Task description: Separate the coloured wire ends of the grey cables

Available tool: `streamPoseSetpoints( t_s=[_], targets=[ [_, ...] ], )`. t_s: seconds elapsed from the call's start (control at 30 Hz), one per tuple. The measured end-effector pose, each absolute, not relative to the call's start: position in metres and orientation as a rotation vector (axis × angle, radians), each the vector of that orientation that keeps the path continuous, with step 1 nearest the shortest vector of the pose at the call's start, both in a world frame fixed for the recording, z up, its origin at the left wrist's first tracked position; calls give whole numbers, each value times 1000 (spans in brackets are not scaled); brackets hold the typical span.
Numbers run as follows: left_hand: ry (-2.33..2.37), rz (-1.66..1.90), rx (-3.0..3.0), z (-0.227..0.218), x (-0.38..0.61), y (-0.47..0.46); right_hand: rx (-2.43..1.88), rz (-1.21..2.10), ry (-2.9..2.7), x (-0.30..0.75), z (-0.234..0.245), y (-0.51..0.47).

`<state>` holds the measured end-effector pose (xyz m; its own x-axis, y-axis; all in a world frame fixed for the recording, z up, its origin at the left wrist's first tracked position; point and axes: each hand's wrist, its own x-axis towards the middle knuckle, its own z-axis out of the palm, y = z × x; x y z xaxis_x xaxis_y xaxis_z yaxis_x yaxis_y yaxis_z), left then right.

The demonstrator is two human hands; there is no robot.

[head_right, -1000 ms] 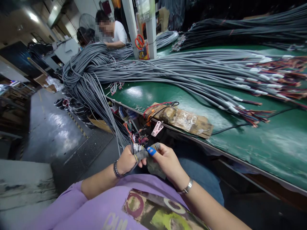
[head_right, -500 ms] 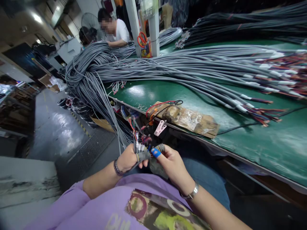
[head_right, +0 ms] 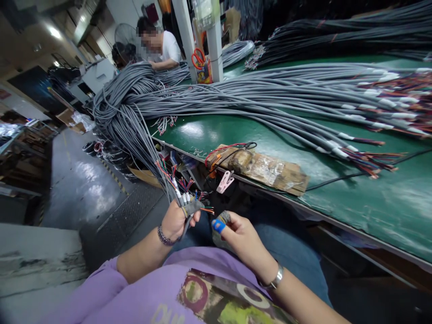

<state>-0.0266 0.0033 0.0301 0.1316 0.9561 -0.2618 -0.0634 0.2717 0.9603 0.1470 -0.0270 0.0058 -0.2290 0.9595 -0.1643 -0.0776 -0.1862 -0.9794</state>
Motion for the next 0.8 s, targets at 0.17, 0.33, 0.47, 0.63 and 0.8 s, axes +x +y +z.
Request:
streamPoseSetpoints(
  t_s=[0.17,0.33,0.47,0.63,0.8],
  targets=[
    [1146,820,1141,31,-23,-5,-1205,1453,-1120,150,14,-16],
    [1125,700,1262,26,-21,-7,-1129,1564,-1265,145,22,-7],
    [1066,531,1283,27,-22,-4,-1063,1579,-1306,143,22,-13],
    [1020,529,1261,29,-23,-4,-1050,1538,-1281,144,17,-13],
    [1089,790,1180,30,-28,-4,-1207,1501,-745,155,1,-2]
  ],
)
